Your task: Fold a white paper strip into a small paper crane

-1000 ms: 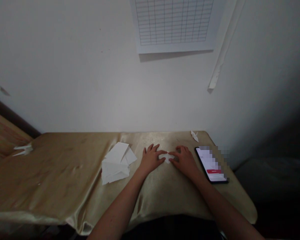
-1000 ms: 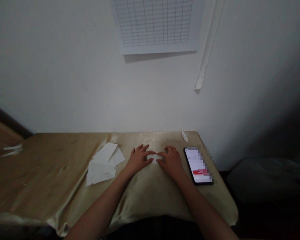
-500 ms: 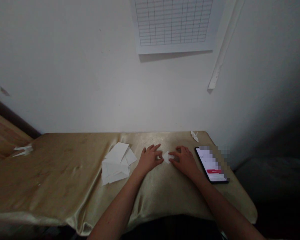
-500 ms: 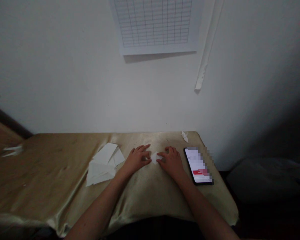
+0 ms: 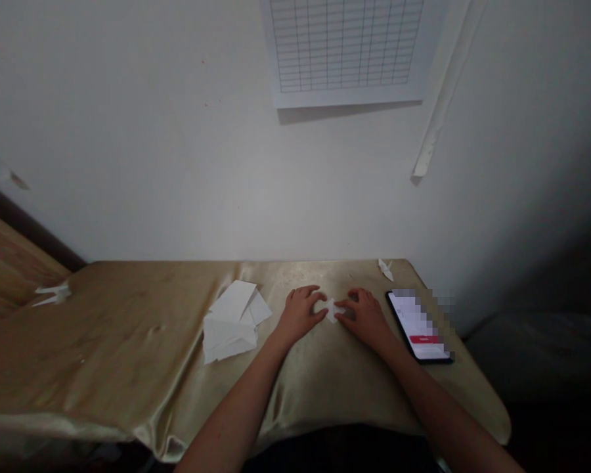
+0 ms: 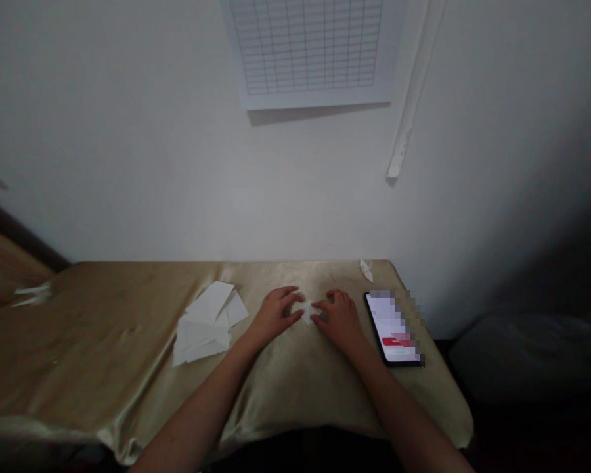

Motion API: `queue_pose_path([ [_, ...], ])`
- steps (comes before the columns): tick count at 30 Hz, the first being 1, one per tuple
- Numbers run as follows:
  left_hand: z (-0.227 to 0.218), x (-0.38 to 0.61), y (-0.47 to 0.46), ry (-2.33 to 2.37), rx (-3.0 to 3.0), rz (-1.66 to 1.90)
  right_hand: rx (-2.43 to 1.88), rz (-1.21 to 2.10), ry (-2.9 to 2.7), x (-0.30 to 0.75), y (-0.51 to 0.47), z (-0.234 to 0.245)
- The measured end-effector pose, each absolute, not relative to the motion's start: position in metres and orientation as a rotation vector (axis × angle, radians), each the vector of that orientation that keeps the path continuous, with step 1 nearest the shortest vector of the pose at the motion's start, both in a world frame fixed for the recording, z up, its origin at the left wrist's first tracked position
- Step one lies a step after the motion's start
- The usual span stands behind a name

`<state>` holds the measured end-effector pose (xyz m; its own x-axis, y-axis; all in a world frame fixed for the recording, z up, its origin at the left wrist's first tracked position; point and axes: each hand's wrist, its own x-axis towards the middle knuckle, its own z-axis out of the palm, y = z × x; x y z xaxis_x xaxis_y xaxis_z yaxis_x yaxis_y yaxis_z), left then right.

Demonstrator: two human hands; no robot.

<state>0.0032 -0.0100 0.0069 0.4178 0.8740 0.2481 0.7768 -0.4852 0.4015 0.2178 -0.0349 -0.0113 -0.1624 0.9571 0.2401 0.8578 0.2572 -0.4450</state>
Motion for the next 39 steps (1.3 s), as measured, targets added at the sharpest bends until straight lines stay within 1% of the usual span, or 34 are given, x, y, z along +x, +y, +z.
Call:
queue_pose_path([
  [11, -0.002, 0.018, -0.018, 1.600, 2.556, 0.426, -1.617, 0.254, -2.028, 0.218, -0.032, -0.016],
  [20, 0.003, 0.019, -0.017, 1.677, 2.544, 0.288, -1.670, 0.263, -2.123, 0.220, -0.033, -0.014],
  [25, 0.005, 0.015, -0.013, 1.658, 2.500, 0.280, -1.682, 0.284, -2.126, 0.219, -0.033, -0.012],
  [32, 0.008, 0.011, -0.016, 1.600, 2.491, 0.386, -1.669, 0.312, -2.084, 0.221, -0.031, -0.009],
  [39, 0.011, 0.013, -0.019, 1.593, 2.482, 0.399, -1.711, 0.262, -2.069, 0.220, -0.034, 0.001],
])
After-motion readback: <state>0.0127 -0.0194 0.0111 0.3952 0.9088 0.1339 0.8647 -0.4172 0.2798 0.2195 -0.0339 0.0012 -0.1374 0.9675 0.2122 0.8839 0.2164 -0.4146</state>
